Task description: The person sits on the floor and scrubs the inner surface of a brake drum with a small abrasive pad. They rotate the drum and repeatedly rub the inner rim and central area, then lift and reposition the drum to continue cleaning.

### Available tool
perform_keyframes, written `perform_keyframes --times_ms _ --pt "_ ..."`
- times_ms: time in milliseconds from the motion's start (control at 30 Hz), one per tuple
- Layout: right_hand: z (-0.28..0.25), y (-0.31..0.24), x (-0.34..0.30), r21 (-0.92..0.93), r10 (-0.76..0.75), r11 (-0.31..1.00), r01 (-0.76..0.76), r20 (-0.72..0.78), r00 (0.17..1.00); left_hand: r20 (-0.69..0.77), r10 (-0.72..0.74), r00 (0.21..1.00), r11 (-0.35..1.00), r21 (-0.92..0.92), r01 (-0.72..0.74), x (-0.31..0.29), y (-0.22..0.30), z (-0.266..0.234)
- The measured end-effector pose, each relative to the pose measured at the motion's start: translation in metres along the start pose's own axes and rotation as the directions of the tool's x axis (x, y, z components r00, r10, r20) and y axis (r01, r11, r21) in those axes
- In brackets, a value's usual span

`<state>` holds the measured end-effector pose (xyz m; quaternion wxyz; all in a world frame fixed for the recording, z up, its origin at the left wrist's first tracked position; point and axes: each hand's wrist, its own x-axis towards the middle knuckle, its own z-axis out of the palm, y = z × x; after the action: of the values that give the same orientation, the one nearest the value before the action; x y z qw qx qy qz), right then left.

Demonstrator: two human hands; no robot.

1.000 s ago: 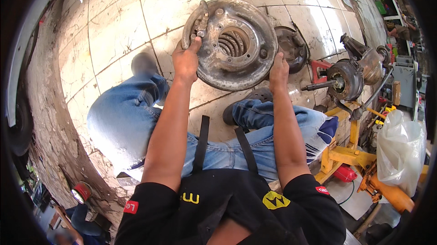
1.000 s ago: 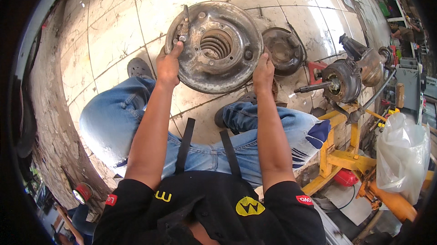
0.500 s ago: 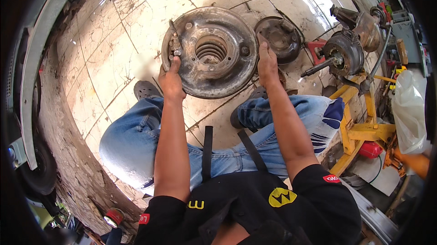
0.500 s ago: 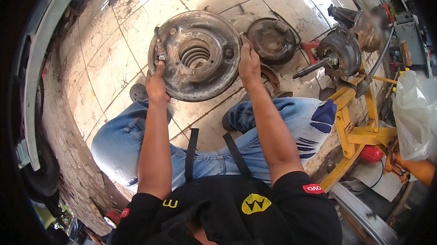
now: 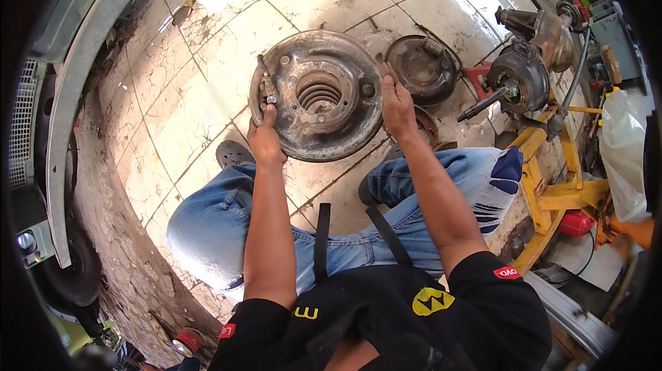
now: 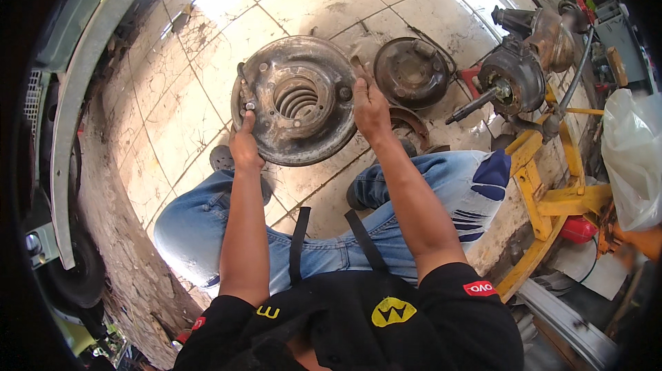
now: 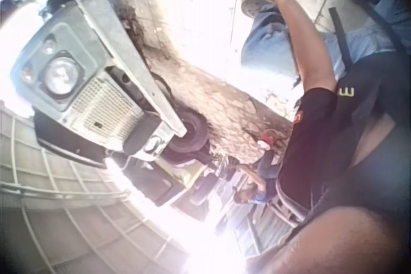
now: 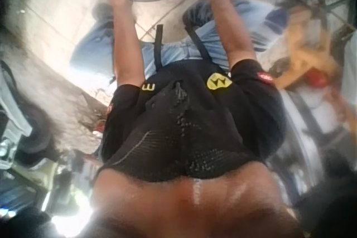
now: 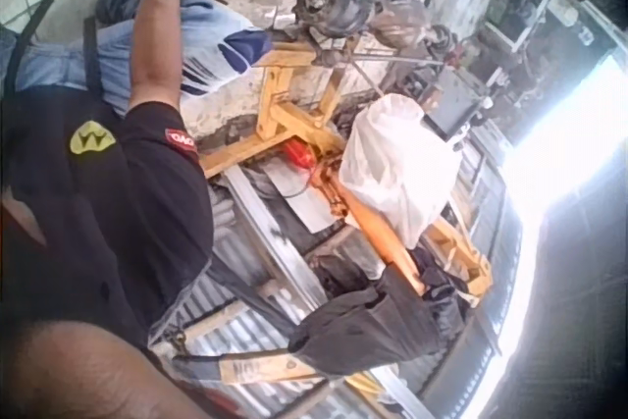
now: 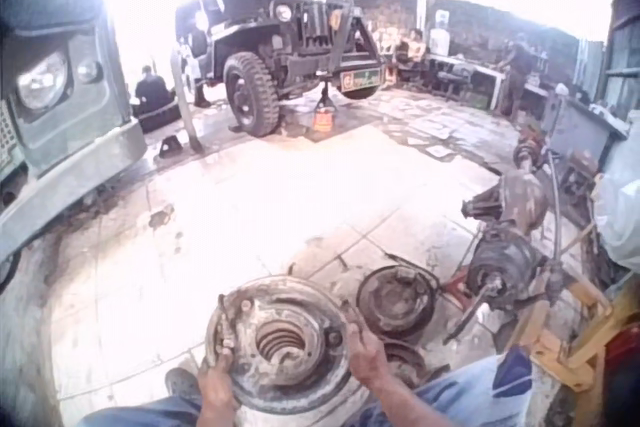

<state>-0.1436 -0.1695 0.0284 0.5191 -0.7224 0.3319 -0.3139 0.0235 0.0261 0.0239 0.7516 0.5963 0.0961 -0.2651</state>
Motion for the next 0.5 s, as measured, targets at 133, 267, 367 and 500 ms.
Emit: perform_keyframes --times_ms 133,267,367,500 --pt "-0.008 0.022 0.001 0.008 0.161 0.987 -0.161 -0.015 0.987 0.062 0.036 0.997 0.999 -0.042 -0.034 0.004 -0.004 0.004" --pt "-0.017 0.03 0.007 0.139 0.311 0.941 -0.31 0.012 0.95 0.06 0.015 0.998 1.0 0.02 -0.016 0.009 -0.009 0.001" --pt "-0.011 -0.014 0.0 0.201 0.241 0.948 -0.246 0.05 0.969 -0.006 -0.006 1.0 0.999 0.032 0.006 0.015 -0.009 -0.013" --pt "-0.008 0.008 -0.002 0.034 0.113 0.993 -0.114 0.036 0.993 0.037 -0.005 0.999 1.0 -0.01 0.006 0.007 -0.006 -0.003"
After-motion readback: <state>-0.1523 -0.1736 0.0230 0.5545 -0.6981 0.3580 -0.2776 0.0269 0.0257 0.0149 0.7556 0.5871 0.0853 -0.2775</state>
